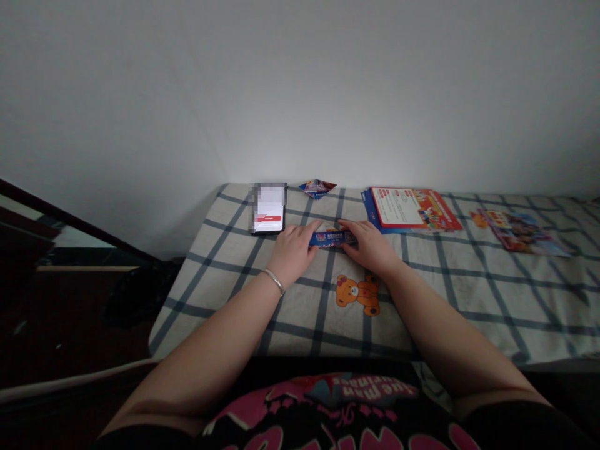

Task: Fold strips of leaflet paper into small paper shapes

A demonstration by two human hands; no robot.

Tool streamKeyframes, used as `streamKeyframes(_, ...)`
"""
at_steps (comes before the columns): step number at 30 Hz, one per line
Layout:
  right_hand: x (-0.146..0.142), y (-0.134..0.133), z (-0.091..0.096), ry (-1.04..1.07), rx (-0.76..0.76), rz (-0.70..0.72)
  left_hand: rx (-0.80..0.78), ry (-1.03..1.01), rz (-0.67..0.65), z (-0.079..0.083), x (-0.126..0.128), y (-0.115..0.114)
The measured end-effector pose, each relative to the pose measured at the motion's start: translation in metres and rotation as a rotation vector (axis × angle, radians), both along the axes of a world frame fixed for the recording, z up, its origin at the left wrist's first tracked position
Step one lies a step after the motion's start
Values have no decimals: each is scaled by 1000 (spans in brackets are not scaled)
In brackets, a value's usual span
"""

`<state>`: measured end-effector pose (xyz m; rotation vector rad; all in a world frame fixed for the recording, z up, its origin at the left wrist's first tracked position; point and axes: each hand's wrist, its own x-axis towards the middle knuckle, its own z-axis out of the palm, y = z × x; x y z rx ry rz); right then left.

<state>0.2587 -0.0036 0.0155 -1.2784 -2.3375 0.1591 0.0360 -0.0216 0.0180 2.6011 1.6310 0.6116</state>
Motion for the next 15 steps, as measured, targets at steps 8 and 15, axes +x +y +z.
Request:
streamKeyframes(8,-2,1,-6,62,-33,39,-18,-101,-21,-6,0,5)
streamKeyframes(15,-9,0,-6,120,-63,31,14,-61,-25,-1,5,0)
